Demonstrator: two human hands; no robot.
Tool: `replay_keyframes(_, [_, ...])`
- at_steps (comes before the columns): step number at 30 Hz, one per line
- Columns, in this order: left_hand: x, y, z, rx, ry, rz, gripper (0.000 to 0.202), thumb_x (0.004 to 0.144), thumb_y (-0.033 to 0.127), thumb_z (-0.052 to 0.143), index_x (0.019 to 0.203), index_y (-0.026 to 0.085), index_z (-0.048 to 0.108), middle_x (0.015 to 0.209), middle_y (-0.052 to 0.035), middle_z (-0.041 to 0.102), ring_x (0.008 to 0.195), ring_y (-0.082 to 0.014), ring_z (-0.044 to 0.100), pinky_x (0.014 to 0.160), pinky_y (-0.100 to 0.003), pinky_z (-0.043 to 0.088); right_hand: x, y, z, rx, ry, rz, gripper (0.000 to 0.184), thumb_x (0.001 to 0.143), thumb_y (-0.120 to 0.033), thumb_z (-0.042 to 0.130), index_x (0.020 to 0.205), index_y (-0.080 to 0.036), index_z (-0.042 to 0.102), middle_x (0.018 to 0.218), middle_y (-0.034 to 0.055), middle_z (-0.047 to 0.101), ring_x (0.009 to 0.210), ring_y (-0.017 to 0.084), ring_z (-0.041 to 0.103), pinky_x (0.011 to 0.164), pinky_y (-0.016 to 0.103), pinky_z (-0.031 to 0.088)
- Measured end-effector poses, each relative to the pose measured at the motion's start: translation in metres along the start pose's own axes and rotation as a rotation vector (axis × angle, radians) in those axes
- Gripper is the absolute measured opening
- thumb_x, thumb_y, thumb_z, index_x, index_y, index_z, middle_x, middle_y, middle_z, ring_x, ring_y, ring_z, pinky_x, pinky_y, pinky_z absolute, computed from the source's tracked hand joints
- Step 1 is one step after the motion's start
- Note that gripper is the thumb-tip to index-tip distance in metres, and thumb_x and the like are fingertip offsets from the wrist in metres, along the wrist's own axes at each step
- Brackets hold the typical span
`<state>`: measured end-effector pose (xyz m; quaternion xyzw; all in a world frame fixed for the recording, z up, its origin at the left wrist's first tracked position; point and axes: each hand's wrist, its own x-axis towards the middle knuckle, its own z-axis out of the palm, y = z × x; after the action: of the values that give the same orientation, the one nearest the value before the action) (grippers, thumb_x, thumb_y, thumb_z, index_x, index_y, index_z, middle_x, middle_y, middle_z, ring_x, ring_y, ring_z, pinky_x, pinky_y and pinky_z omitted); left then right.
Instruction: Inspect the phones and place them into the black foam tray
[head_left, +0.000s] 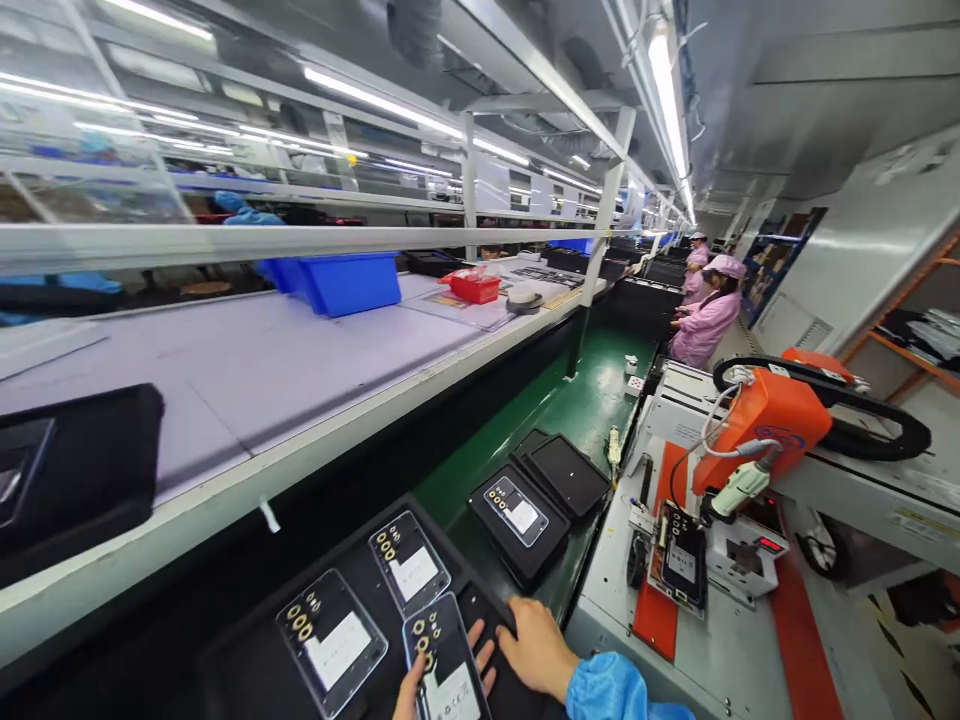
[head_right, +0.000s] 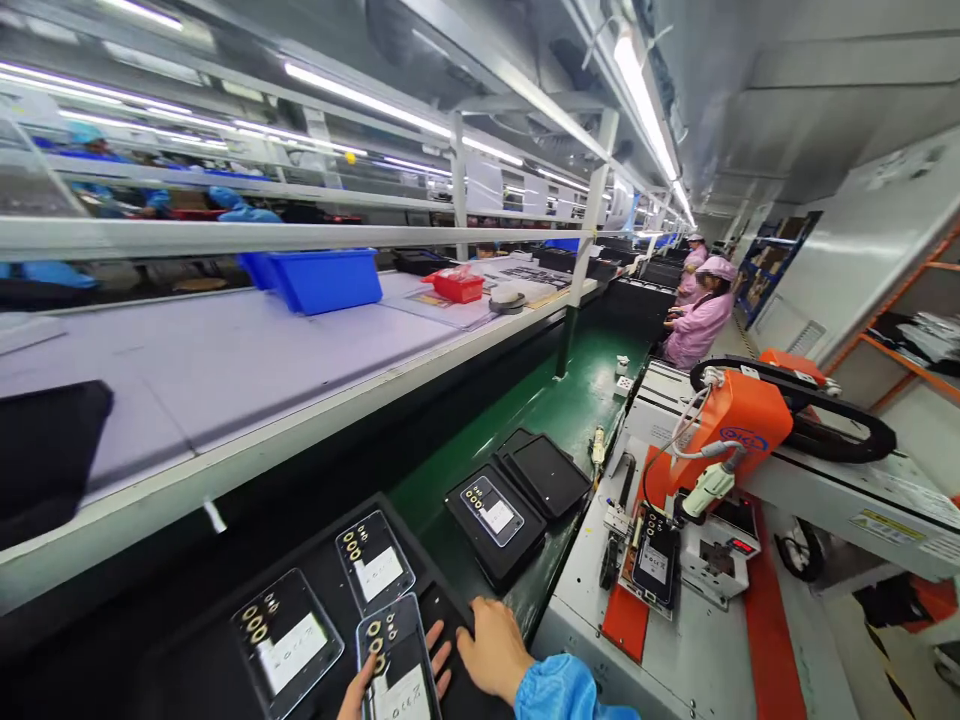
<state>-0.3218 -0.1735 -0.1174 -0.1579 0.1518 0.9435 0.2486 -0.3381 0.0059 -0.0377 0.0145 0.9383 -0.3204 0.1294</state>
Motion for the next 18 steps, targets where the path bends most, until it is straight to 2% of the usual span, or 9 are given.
replay_keyframes(4, [0.001, -0.014, -0.001, 0.023, 0.123, 0.099, 0.046, 0.083, 0.051, 0.056, 0.114, 0.02, 0.071, 0.129, -0.0162, 0.063, 0.109, -0.037, 0.065, 0.108, -0.059, 0.037, -0.001, -0.004, -0.002, -0.037, -0.02, -0.014, 0.036, 0.086, -0.025, 0.046, 0.116, -0.013, 0.062, 0.113, 0.0163, 0.07, 0.11, 0.03, 0.064, 0.096, 0.042, 0.048])
replay_keyframes(6, [0.0, -0.016, -0.002, 0.008, 0.116, 0.103, 0.046, 0.084, 0.051, 0.055, 0.116, 0.021, 0.07, 0.131, -0.0162, 0.061, 0.111, -0.0371, 0.063, 0.109, -0.06, 0.035, -0.003, -0.005, -0.002, -0.045, -0.016, -0.01, 0.037, 0.087, -0.025, 0.045, 0.117, -0.013, 0.062, 0.114, 0.017, 0.069, 0.11, 0.031, 0.063, 0.096, 0.042, 0.048])
replay_keyframes(8, [-0.001, -0.014, -0.002, -0.021, 0.044, 0.087, 0.048, 0.085, 0.053, 0.052, 0.116, 0.02, 0.069, 0.13, -0.0166, 0.061, 0.111, -0.0378, 0.063, 0.108, -0.059, 0.037, -0.004, -0.005, -0.002, -0.052, -0.011, -0.002, 0.037, 0.087, -0.025, 0.045, 0.117, -0.012, 0.061, 0.114, 0.0171, 0.069, 0.11, 0.031, 0.063, 0.097, 0.043, 0.048])
replay_keyframes(10, [-0.002, -0.009, -0.001, -0.041, -0.076, 0.034, 0.051, 0.087, 0.053, 0.048, 0.118, 0.018, 0.068, 0.131, -0.017, 0.059, 0.115, -0.039, 0.059, 0.108, -0.059, 0.037, -0.004, -0.006, -0.002, -0.061, -0.01, 0.004, 0.036, 0.087, -0.025, 0.045, 0.117, -0.013, 0.061, 0.113, 0.0168, 0.069, 0.11, 0.031, 0.064, 0.096, 0.043, 0.048])
replay_keyframes(13, [-0.005, -0.004, 0.004, -0.073, -0.225, -0.042, 0.052, 0.09, 0.052, 0.043, 0.124, 0.018, 0.063, 0.136, -0.0153, 0.055, 0.124, -0.0387, 0.051, 0.111, -0.057, 0.033, -0.004, -0.008, -0.003, -0.076, -0.011, 0.011, 0.035, 0.087, -0.025, 0.046, 0.115, -0.014, 0.062, 0.112, 0.0162, 0.07, 0.109, 0.031, 0.064, 0.095, 0.043, 0.049])
replay_keyframes(16, [-0.007, -0.002, 0.008, -0.103, -0.254, -0.032, 0.053, 0.091, 0.053, 0.039, 0.127, 0.021, 0.061, 0.138, -0.0153, 0.053, 0.126, -0.0379, 0.05, 0.111, -0.058, 0.033, -0.008, -0.01, -0.004, -0.07, -0.004, 0.017, 0.035, 0.086, -0.024, 0.046, 0.116, -0.014, 0.062, 0.113, 0.0161, 0.069, 0.109, 0.031, 0.064, 0.096, 0.044, 0.05])
replay_keyframes(18, [-0.006, -0.002, 0.006, -0.092, -0.23, -0.033, 0.054, 0.091, 0.054, 0.039, 0.126, 0.021, 0.062, 0.137, -0.0168, 0.054, 0.125, -0.0396, 0.051, 0.108, -0.06, 0.036, -0.014, -0.009, -0.004, -0.056, 0.014, 0.003, 0.042, 0.086, -0.023, 0.046, 0.125, -0.015, 0.058, 0.119, 0.0164, 0.068, 0.113, 0.032, 0.063, 0.098, 0.046, 0.049])
